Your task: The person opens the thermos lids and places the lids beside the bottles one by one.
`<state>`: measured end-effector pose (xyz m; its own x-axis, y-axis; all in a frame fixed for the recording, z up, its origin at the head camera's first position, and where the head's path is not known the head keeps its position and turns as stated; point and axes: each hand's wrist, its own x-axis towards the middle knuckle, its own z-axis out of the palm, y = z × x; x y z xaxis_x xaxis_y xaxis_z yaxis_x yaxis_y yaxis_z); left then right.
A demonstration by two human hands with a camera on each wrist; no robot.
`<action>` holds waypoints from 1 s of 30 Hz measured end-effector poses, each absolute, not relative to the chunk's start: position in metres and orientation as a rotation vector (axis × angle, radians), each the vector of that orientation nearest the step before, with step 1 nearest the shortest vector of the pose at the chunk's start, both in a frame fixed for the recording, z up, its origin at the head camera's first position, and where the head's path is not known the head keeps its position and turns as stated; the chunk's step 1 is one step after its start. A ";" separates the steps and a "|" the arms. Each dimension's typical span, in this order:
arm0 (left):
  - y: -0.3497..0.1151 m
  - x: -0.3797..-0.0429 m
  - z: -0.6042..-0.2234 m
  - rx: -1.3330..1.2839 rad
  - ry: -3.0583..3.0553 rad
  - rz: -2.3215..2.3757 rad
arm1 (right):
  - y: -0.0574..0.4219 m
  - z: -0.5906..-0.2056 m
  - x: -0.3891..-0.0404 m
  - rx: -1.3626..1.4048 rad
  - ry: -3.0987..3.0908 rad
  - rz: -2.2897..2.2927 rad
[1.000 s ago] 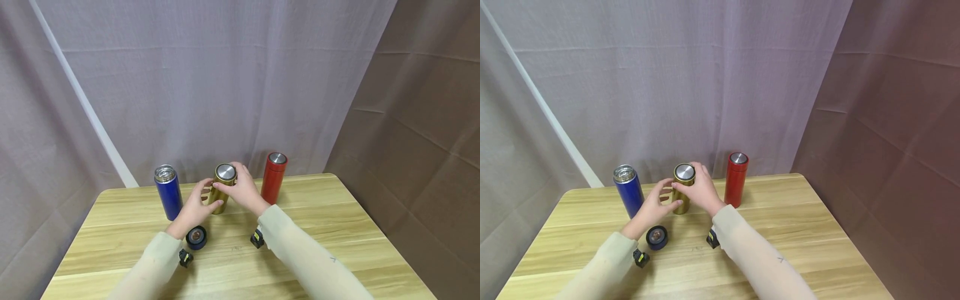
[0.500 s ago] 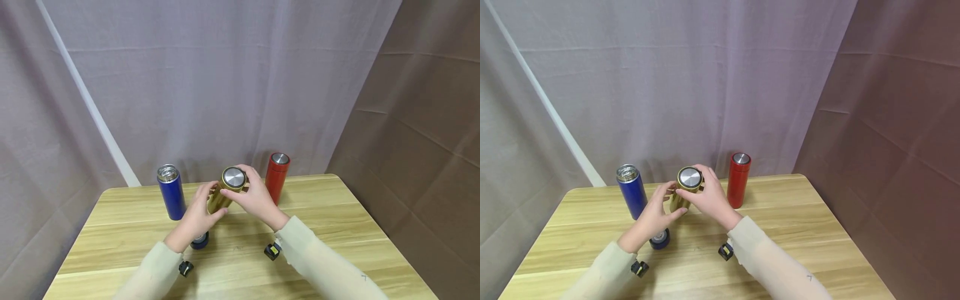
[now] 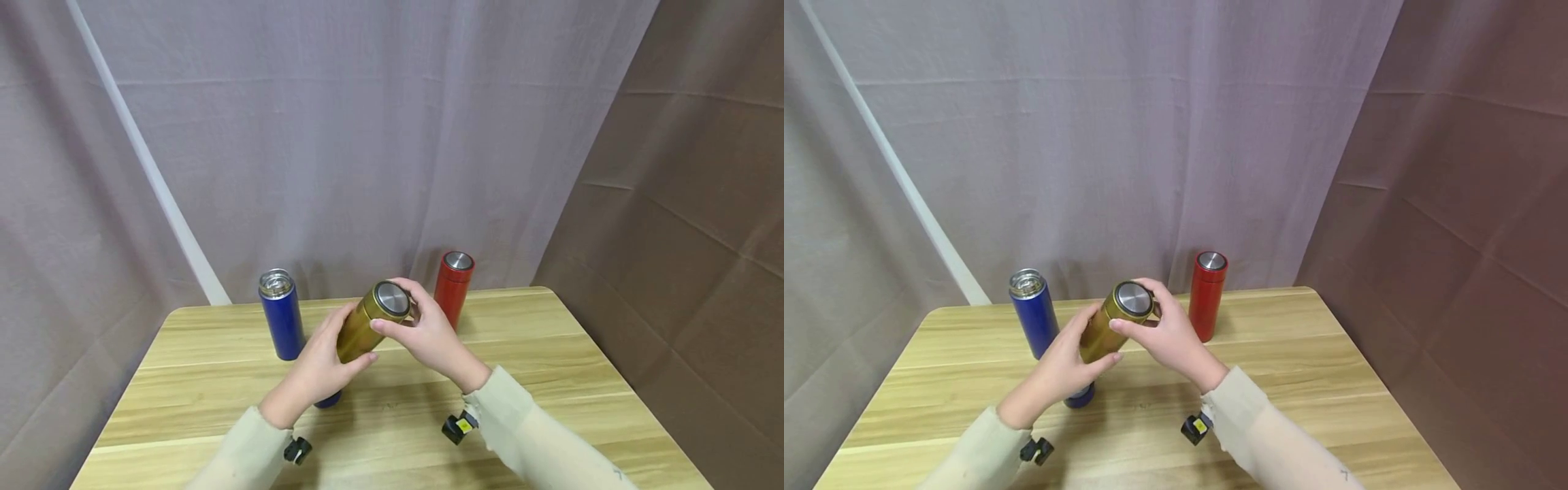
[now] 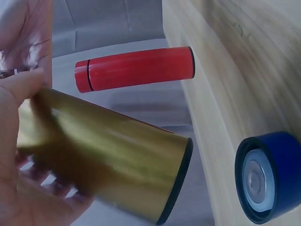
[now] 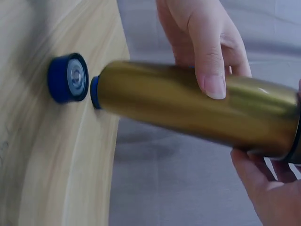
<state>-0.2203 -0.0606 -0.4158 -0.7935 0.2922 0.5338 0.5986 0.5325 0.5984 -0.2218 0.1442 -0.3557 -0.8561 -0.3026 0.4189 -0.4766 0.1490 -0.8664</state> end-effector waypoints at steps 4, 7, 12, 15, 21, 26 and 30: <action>-0.063 -0.218 -0.416 -0.751 -2.415 -1.149 | 0.143 -0.345 -0.211 0.820 -2.290 1.827; -0.063 -0.215 -0.415 -0.744 -2.423 -1.135 | 0.143 -0.340 -0.207 0.840 -2.317 1.802; -0.065 -0.212 -0.414 -0.712 -2.430 -0.980 | 0.151 -0.359 -0.217 0.829 -2.378 1.766; -0.066 -0.213 -0.415 -0.701 -2.405 -0.796 | 0.156 -0.366 -0.222 0.759 -2.451 1.722; -0.069 -0.216 -0.420 -0.696 -2.313 -0.426 | 0.153 -0.357 -0.214 0.586 -2.573 1.802; -0.070 -0.216 -0.422 -0.716 -2.272 -0.358 | 0.155 -0.377 -0.225 0.531 -2.612 1.832; -0.073 -0.215 -0.422 -0.746 -2.303 -0.378 | 0.157 -0.390 -0.232 0.522 -2.625 1.795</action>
<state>-0.2155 -0.0729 -0.4222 -0.6064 0.4083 0.6824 0.6050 0.7938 0.0626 -0.2318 0.1574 -0.3902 -0.9442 -0.3087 0.1145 -0.2186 0.3279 -0.9191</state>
